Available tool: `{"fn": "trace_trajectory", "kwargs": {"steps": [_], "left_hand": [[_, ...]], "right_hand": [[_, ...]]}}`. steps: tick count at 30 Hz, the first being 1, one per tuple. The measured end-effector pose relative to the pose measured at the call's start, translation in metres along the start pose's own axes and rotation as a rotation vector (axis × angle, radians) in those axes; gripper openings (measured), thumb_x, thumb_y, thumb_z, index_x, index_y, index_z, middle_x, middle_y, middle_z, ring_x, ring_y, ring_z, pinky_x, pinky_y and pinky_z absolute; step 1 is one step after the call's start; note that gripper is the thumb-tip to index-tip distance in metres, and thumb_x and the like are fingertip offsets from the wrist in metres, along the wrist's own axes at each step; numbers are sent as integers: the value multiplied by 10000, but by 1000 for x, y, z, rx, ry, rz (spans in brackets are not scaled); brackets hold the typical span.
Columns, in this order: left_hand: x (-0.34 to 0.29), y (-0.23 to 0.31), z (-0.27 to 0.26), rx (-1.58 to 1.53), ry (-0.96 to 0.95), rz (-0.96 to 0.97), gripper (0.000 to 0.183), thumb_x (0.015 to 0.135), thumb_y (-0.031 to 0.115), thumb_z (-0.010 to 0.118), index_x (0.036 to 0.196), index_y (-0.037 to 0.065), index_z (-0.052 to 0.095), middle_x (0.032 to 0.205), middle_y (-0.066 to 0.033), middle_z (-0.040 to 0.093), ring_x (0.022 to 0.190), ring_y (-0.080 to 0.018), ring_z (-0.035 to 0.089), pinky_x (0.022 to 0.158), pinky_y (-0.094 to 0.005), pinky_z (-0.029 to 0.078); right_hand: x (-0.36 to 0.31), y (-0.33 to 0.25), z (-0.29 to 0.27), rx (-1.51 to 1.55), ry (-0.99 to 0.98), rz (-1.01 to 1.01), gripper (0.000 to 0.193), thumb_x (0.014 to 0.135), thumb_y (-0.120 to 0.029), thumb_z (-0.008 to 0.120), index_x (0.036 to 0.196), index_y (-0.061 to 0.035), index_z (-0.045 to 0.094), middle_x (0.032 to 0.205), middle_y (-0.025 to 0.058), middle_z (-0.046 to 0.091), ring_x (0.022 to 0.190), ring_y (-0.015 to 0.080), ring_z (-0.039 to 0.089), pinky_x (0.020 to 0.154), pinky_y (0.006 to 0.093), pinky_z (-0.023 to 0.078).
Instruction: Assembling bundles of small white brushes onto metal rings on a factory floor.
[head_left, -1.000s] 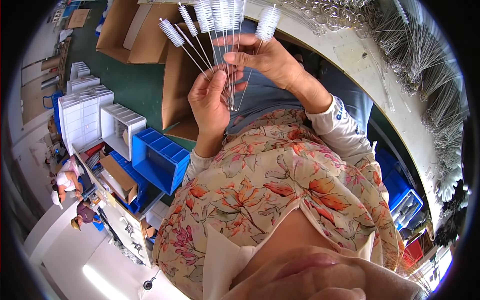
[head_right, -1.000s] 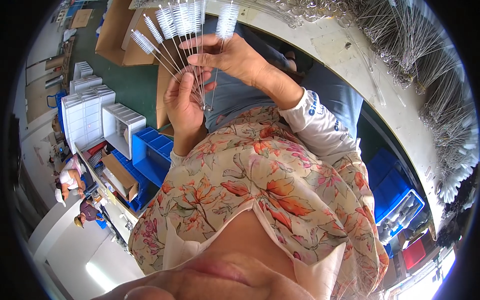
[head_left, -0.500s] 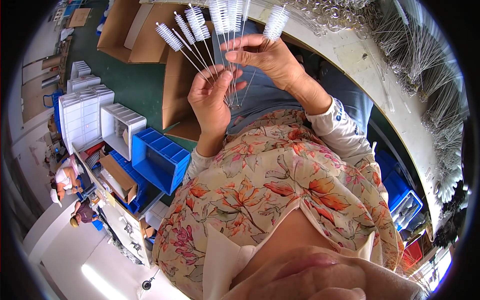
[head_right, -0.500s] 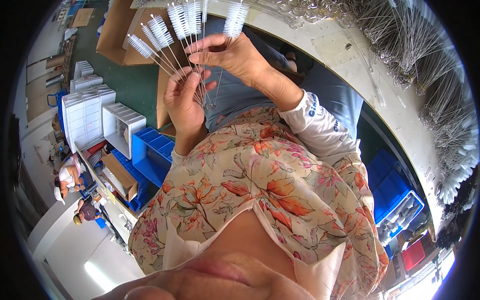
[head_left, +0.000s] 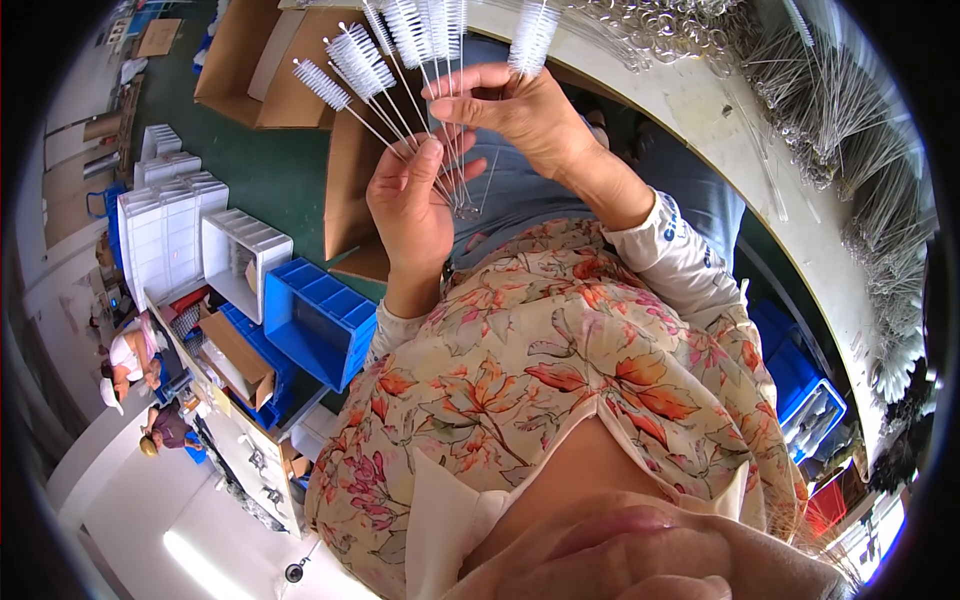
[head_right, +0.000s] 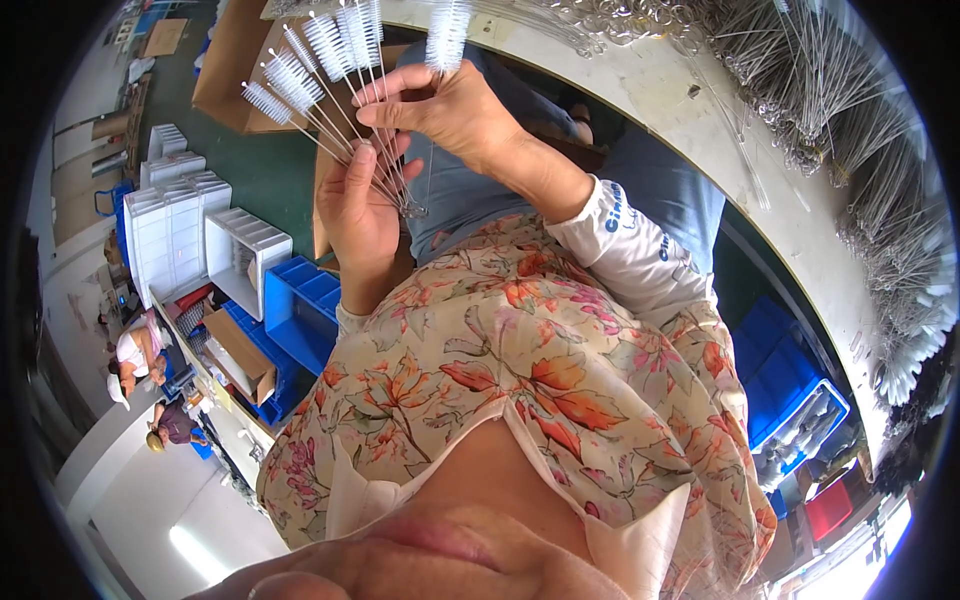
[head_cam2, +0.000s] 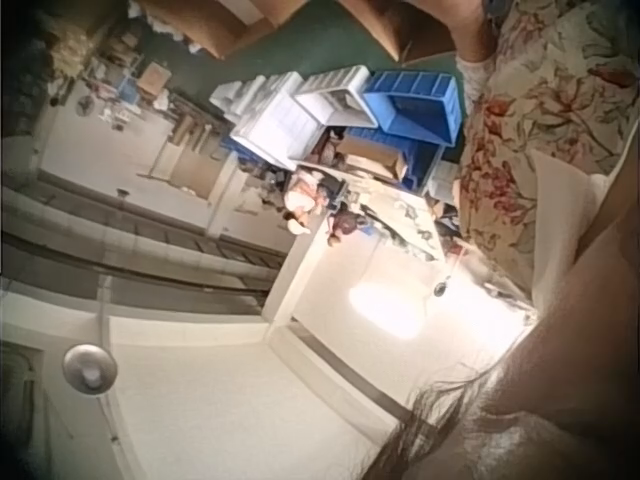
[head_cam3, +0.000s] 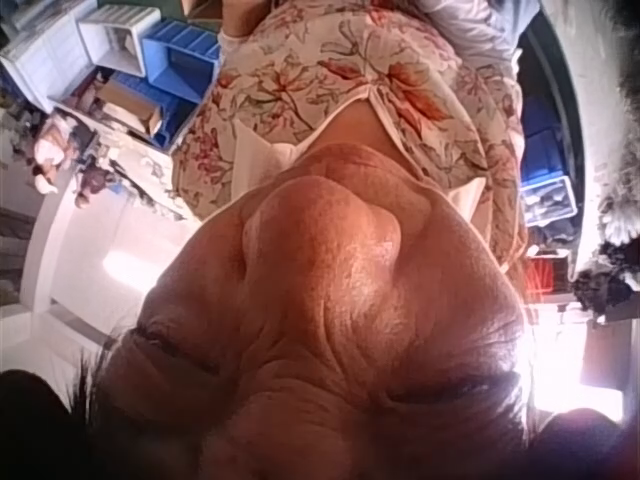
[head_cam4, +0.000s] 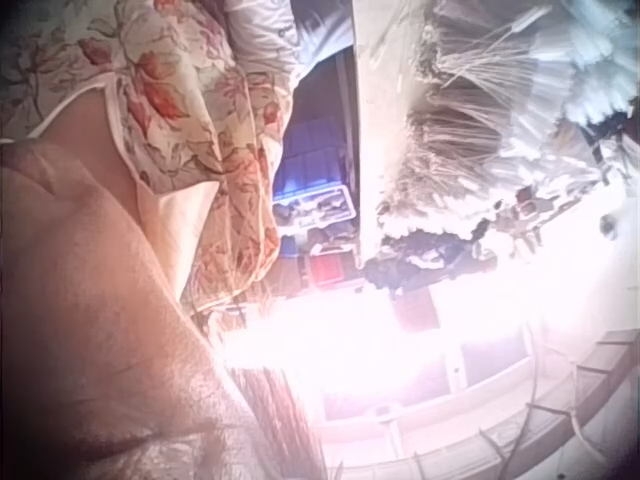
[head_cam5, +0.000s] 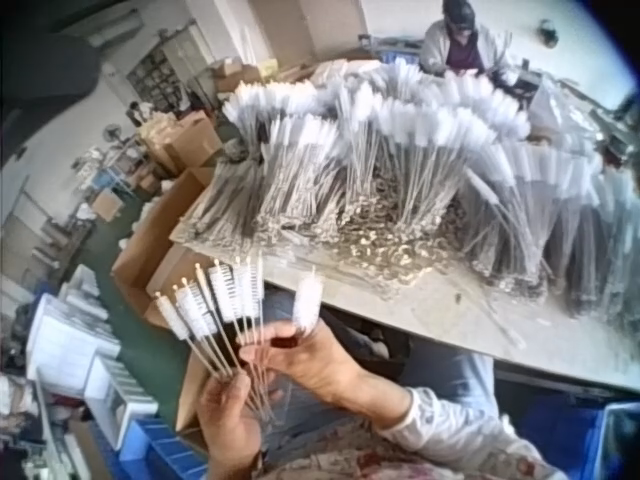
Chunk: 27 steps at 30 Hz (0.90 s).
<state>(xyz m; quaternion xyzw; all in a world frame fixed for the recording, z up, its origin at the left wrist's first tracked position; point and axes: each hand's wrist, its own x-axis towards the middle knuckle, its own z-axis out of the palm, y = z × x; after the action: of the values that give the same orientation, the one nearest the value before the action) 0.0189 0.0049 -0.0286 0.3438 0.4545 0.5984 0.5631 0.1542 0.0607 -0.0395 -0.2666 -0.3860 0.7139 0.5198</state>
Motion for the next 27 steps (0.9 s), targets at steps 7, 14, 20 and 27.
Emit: {"fn": "trace_trajectory", "kwargs": {"steps": [7, 14, 20, 27], "left_hand": [[0, 6, -1, -72, -69, -57, 99, 883, 58, 538, 957, -9, 541, 1000, -168, 617, 912, -246, 629, 706, -380, 579], [7, -20, -13, -100, -55, 52, 176, 850, -5, 555, 1011, 26, 491, 1003, -143, 615, 913, -218, 618, 860, -395, 523], [36, -30, -43, -576, 211, -34, 204, 873, 93, 553, 1053, 13, 498, 987, -119, 616, 999, -212, 578, 965, -404, 424], [12, -21, -67, -950, -177, -622, 308, 927, 322, 456, 1016, 48, 566, 956, -85, 608, 927, -207, 575, 872, -365, 443]], "right_hand": [[2, 3, -2, 13, 29, -56, 256, 757, -79, 721, 971, 27, 628, 690, 52, 624, 557, 106, 591, 496, 226, 484], [1, -4, 0, -13, 63, -23, 201, 785, -71, 692, 950, -5, 597, 780, 49, 624, 660, 117, 614, 604, 227, 513], [-7, 4, 4, -475, 176, -578, 105, 777, -17, 661, 840, -8, 577, 831, 83, 629, 717, 162, 640, 636, 247, 514], [-15, 13, 12, -737, -234, -970, 210, 639, -40, 637, 846, -67, 617, 910, 53, 611, 764, 230, 615, 657, 307, 515]]}}
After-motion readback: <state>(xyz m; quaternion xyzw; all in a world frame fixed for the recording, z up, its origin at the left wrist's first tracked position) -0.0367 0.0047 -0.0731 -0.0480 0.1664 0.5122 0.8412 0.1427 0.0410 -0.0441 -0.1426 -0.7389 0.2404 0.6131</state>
